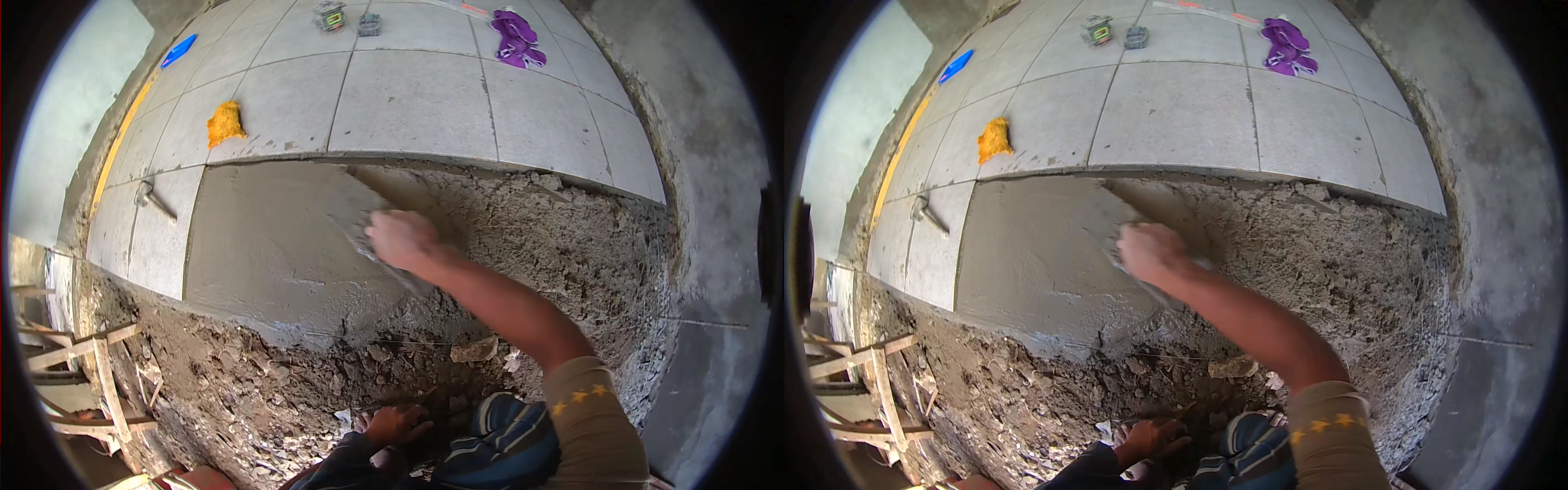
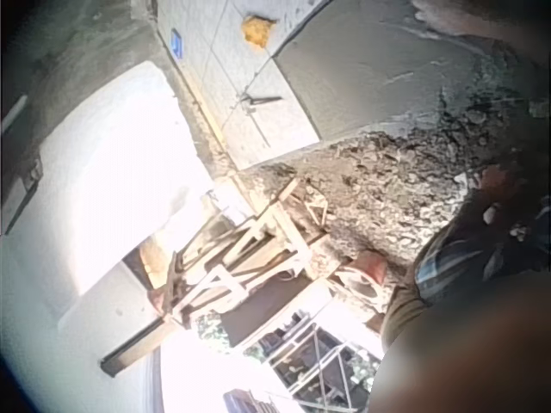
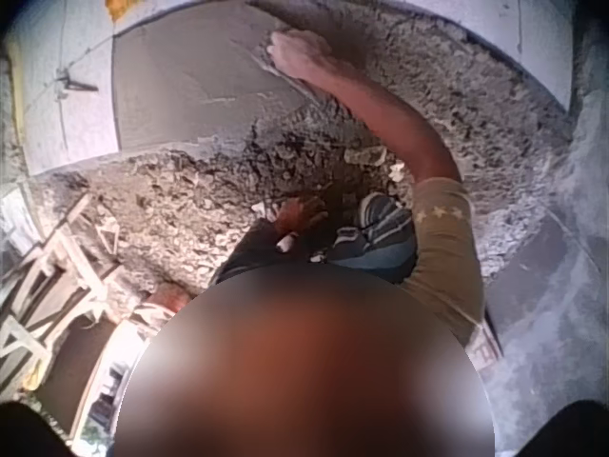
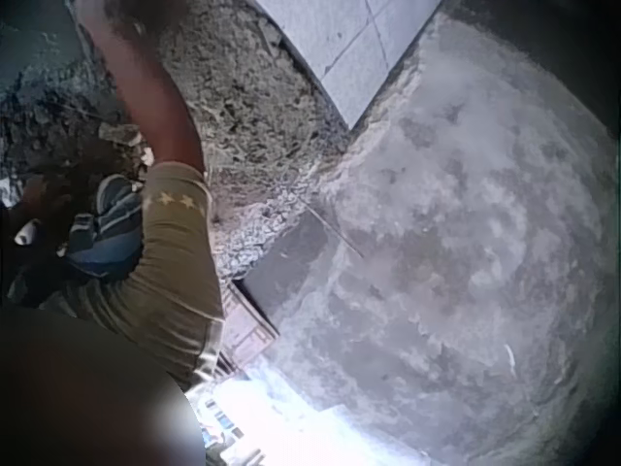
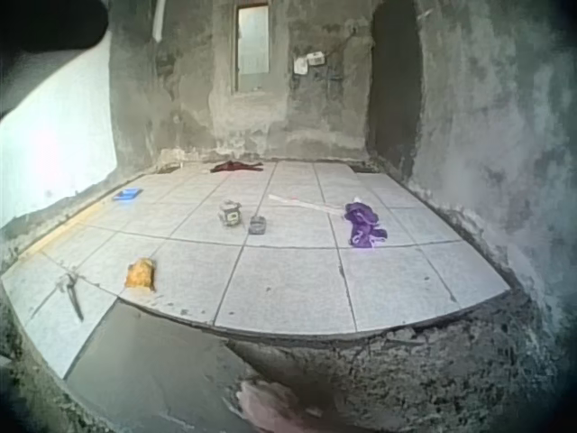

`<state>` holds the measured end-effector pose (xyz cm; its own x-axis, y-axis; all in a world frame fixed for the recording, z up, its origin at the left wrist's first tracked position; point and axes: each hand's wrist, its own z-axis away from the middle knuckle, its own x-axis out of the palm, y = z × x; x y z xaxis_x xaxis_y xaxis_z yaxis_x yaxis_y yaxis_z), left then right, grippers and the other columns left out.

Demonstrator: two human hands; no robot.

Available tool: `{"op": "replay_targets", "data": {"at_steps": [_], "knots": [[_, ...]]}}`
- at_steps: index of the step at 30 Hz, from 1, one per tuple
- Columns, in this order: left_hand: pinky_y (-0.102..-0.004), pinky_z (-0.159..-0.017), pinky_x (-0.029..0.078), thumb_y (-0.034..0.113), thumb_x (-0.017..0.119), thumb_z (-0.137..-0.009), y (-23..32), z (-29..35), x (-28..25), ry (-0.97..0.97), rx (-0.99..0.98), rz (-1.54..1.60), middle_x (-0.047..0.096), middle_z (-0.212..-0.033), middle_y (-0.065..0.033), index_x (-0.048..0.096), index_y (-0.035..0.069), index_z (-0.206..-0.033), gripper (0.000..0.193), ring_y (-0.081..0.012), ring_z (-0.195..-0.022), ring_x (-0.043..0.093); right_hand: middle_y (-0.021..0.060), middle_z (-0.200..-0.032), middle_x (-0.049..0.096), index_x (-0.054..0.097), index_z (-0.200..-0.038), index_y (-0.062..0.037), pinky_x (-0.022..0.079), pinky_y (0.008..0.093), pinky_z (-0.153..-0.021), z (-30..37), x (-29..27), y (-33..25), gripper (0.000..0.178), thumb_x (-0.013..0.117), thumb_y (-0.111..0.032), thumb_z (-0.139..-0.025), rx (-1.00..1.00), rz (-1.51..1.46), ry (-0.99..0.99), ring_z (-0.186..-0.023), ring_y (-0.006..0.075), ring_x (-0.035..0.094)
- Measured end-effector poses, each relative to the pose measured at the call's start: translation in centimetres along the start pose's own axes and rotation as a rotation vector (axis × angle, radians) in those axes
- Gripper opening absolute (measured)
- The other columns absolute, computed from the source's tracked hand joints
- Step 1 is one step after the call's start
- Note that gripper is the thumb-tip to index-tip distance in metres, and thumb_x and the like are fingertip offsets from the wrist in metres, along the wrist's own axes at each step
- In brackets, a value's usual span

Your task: Smooth wet concrete next to floor tiles using a hand trowel.

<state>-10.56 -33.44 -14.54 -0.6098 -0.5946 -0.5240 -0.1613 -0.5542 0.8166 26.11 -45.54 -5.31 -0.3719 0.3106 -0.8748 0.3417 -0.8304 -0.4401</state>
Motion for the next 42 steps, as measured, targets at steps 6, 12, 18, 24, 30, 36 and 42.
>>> {"op": "replay_targets", "data": {"at_steps": [6,12,18,24,30,36,42], "knots": [[-0.0462,-0.064,0.059,0.044,0.072,-0.094,-0.3,0.3,0.1,0.013,-0.001,0.006,0.072,-0.09,-0.0102,0.071,0.013,-0.106,0.034,-0.0349,-0.079,0.072,0.0223,-0.1,0.075,0.072,-0.099,-0.0023,0.059,0.0518,-0.081,-3.4,1.3,0.3,0.027,0.055,-0.023,-0.1,0.103,0.052,0.104,-0.095,0.0405,0.074],[-0.0452,-0.067,0.059,0.046,0.07,-0.095,-1.1,0.5,0.3,-0.008,0.038,0.055,0.072,-0.093,-0.0105,0.071,0.013,-0.108,0.036,-0.0351,-0.082,0.072,0.0249,-0.106,0.074,0.073,-0.103,-0.0051,0.057,0.0526,-0.086,1.9,-1.2,5.9,0.026,0.055,-0.025,-0.099,0.244,0.088,0.115,-0.1,0.0417,0.072],[-0.0456,-0.067,0.059,0.046,0.069,-0.095,-1.1,0.9,-0.2,0.042,0.094,0.079,0.073,-0.095,-0.0109,0.071,0.013,-0.108,0.036,-0.0358,-0.082,0.072,0.0193,-0.091,0.072,0.07,-0.102,-0.0015,0.054,0.0512,-0.074,8.3,-0.3,10.5,0.032,0.06,-0.032,-0.1,0.282,0.058,0.247,-0.085,0.0393,0.069],[-0.0464,-0.067,0.059,0.046,0.069,-0.095,-1.2,1.1,0.4,-0.012,0.031,0.067,0.073,-0.094,-0.0114,0.072,0.013,-0.108,0.035,-0.0354,-0.081,0.072,-0.0044,-0.065,0.053,0.067,-0.098,-0.0056,0.036,0.0261,-0.04,7.6,-0.2,1.6,0.037,0.073,-0.042,-0.098,0.353,-1.192,0.094,-0.047,0.0066,0.047],[-0.0456,-0.068,0.059,0.042,0.072,-0.094,-0.9,0.8,0.4,0.051,0.062,0.08,0.074,-0.096,-0.0109,0.073,0.015,-0.11,0.031,-0.0348,-0.082,0.072,-0.0054,-0.063,0.051,0.065,-0.099,-0.0107,0.037,0.0277,-0.042,-4.4,5.3,-4.7,0.033,0.075,-0.042,-0.096,0.28,-1.429,-0.005,-0.046,0.0081,0.045],[-0.0457,-0.069,0.059,0.042,0.072,-0.094,-1.4,1.2,0.8,0.064,0.033,0.074,0.073,-0.096,-0.0094,0.073,0.016,-0.11,0.03,-0.0341,-0.085,0.072,-0.0051,-0.063,0.046,0.06,-0.094,-0.0132,0.038,0.0289,-0.039,-5.0,5.1,-1.7,0.027,0.075,-0.036,-0.097,0.418,-1.511,0.111,-0.045,0.0096,0.044],[-0.0459,-0.066,0.058,0.042,0.073,-0.094,-0.8,0.6,0.5,0.046,0.025,0.004,0.072,-0.09,-0.009,0.073,0.017,-0.11,0.029,-0.0341,-0.082,0.071,-0.0032,-0.063,0.049,0.06,-0.088,-0.0119,0.039,0.0299,-0.038,1.3,2.9,4.9,0.032,0.076,-0.038,-0.095,0.489,-1.492,0.311,-0.045,0.01,0.047]]}}
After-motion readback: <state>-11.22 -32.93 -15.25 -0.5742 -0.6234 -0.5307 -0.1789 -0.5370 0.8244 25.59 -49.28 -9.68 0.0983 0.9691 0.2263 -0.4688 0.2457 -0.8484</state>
